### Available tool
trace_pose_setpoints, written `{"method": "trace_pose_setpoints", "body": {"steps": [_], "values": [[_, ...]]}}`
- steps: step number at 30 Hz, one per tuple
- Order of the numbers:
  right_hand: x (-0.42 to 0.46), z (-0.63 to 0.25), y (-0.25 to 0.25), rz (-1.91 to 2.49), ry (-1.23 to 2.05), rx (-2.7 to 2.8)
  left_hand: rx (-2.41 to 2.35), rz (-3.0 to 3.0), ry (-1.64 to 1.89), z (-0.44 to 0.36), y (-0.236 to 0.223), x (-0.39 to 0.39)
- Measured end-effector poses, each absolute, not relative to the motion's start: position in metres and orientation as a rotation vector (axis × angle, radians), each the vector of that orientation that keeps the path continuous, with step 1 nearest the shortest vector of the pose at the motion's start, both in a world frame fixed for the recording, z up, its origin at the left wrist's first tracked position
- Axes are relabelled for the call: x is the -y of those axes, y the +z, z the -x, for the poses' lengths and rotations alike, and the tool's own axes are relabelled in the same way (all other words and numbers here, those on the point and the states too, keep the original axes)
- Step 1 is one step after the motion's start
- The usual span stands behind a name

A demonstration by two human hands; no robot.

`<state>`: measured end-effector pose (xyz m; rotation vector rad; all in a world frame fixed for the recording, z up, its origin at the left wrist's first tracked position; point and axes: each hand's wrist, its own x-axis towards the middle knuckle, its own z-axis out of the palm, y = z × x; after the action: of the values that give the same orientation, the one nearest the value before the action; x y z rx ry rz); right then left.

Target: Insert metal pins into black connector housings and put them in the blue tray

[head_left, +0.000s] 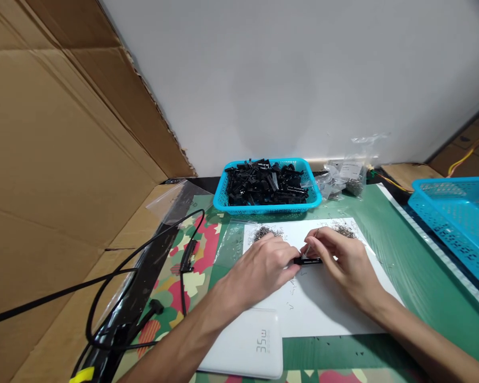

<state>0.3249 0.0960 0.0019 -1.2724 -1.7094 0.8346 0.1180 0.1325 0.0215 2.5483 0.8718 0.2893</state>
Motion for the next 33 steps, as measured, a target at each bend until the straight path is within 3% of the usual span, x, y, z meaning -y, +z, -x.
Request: {"method": "trace_pose_setpoints", "body": {"steps": [7, 20, 33], "values": [[-0.094, -0.324, 0.002, 1.309, 0.831, 1.672, -0.888, -2.555, 0.29, -0.119, 0.021, -0.131], [-0.084, -0.315, -0.001, 1.345, 0.344, 1.832, -0.923, -2.534, 0.164, -0.121, 0.023, -0.127], [-0.082, -0.311, -0.003, 1.382, 0.307, 1.807, -0.941, -2.517, 0.157, -0.124, 0.025, -0.126]]}}
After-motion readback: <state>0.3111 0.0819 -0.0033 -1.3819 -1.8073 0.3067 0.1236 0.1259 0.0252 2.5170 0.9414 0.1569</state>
